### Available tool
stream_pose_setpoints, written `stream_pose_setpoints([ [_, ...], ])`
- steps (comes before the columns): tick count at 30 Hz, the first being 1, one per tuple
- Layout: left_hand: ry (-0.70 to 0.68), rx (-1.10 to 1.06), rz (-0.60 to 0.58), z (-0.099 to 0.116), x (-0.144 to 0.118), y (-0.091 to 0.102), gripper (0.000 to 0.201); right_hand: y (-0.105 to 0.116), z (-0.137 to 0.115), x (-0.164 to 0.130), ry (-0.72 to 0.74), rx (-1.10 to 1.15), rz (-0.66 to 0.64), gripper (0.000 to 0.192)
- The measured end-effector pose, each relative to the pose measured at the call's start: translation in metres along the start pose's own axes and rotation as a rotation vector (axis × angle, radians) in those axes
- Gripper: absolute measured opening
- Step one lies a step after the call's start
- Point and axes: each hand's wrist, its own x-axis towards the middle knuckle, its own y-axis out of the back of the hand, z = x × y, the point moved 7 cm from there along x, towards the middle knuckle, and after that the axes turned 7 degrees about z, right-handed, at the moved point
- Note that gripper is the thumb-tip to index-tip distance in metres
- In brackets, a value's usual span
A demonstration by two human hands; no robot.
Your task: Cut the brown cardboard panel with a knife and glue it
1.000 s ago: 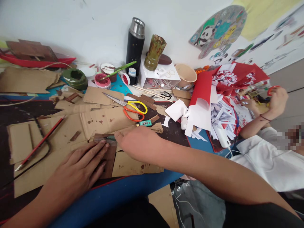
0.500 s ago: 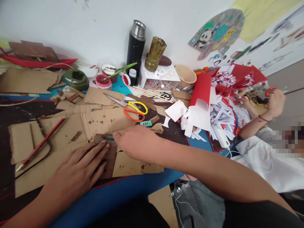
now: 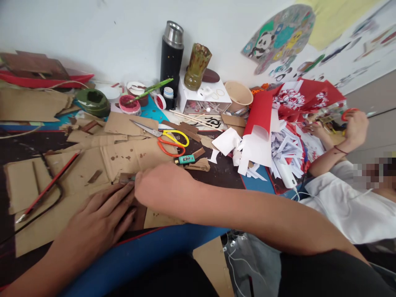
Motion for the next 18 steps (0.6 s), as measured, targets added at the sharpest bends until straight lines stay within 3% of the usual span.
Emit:
stream_pose_setpoints([
  [9, -0.030, 0.036, -0.052, 0.000, -0.005, -0.009, 0.055, -0.004, 0.015, -0.018, -0.078, -0.009, -0.046, 0.054],
  [18, -0.056, 0.045, -0.031, 0.000, -0.006, -0.006, 0.056, -0.010, 0.020, -0.022, -0.089, 0.014, -0.008, 0.046],
])
